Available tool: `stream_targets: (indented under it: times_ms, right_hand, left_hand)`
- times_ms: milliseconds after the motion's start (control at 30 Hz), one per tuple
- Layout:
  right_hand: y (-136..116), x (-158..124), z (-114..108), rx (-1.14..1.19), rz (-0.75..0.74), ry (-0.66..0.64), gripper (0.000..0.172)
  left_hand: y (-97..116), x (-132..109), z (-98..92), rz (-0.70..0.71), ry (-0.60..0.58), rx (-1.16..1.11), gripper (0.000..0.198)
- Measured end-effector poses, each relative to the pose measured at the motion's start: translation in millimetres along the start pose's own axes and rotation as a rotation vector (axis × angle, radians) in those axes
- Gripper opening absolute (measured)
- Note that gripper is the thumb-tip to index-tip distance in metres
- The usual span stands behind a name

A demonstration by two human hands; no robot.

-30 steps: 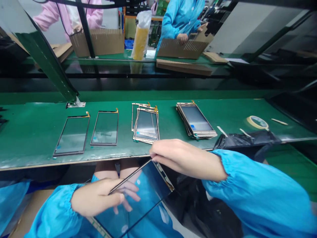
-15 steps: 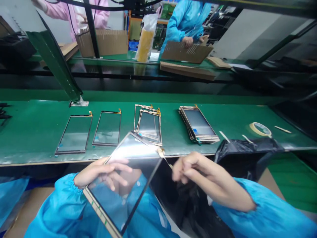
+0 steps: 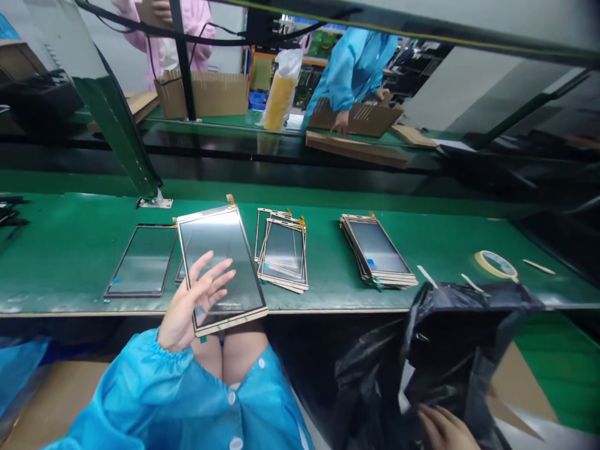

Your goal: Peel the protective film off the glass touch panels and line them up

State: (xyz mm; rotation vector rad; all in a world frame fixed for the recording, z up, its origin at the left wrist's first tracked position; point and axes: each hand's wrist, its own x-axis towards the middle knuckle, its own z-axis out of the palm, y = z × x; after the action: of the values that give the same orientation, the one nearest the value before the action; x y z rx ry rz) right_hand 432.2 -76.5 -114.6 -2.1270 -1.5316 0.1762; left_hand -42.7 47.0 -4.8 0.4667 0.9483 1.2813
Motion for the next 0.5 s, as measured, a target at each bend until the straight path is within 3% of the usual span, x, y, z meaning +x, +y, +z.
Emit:
stream_targets:
  times_ms: [67,133,233,300,367,500]
  right_hand:
    - [-40,2,11,0.025,-0.016,0.054,0.042]
    - [-104,9,19,0.264,-0.057,-0.034,0.037]
    - [-210,19,37,0.732,-0.145,-0.478,0.031]
    - [-261,21,49,0.835,-0.228,-0.588,0.025]
    - [-286,19,57,0.773,-0.342,-0.6,0.02]
    - [-291,17,56,0.465,-0.648,-0.526,0.024]
  left_hand:
    - [-4,-3,6.1,0.033,-0.017,0.037,0.044]
    - [-9,-7,12.0,0.077,-0.038,0.07,0.043]
    - [-15,-17,15.0,0.157,-0.069,0.126,0.043]
    - [-18,-26,12.2,0.212,-0.075,0.162,0.041]
    - [-19,-35,7.7,0.262,-0.064,0.191,0.039]
    - [-17,-48,5.0,0.371,-0.064,0.258,0.034]
